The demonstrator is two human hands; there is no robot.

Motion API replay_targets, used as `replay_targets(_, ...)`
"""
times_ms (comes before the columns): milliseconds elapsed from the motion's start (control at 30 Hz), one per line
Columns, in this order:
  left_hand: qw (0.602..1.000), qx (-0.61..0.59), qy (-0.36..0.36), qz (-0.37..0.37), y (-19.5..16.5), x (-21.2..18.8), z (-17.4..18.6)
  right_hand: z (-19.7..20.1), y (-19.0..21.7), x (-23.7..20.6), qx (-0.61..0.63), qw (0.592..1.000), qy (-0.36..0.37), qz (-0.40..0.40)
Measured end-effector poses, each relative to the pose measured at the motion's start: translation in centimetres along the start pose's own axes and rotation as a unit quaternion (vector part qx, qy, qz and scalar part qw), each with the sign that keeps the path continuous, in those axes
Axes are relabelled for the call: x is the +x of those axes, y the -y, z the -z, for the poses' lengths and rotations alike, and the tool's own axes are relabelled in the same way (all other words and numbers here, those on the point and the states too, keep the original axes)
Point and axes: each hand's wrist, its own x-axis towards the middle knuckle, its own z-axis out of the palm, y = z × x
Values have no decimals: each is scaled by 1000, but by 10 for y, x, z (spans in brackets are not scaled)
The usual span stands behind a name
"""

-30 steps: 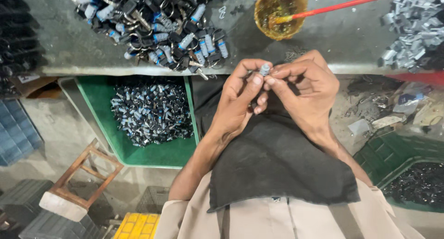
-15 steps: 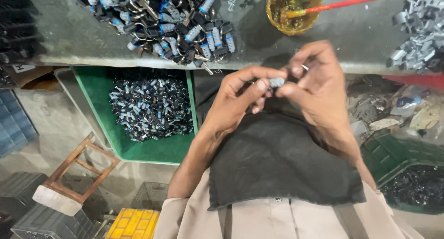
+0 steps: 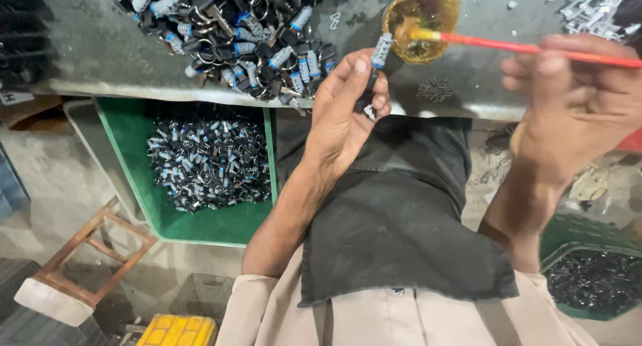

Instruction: The person picks small metal lock components one at a time from a pile on the bench, holds each in one hand, and uses a red-handled brush to apply a yellow liquid from a bowl onto the part. The treated part is then dropped into a green bin below the bench, and the cycle repeats.

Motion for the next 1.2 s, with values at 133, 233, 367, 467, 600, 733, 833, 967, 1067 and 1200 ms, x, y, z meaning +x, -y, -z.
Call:
replay_targets(133, 999, -21, 30, 13, -4, -4, -4, 8, -5, -10, 26, 999, -25, -19)
replay_targets(233, 999, -28, 34, 30, -8, -8, -12, 10, -11, -10, 4, 999, -39, 9)
replay_targets(367, 998, -33, 42, 32, -9, -10, -11, 7, -7, -16, 45, 998, -46, 6)
replay_targets(467, 998, -35, 49, 32, -4, -11, -4, 4, 1, -15, -14, 999, -29, 16)
replay_targets(600, 996, -54, 59, 30, -3, -21, -4, -7, 8, 0, -52, 997, 30, 48)
replay_targets(733, 993, -52, 104, -8, -35, -59, -2, 0, 32, 8, -253, 946, 202, 24)
replay_targets(833, 863, 501, 63, -8, -93, -99, 27, -13, 23, 1, -300, 909, 291, 6)
replay_targets(967, 188, 973, -131, -27, -118, -150, 43, -34, -11, -10, -379, 866, 300, 129)
replay_targets(1067, 372, 908, -53, -186, -113, -133, 11, -43, -22, -15, -404, 853, 291, 159)
replay_targets(1200, 337, 869, -63, -358, -90, -20, -47, -47, -16, -17, -435, 831, 300, 171)
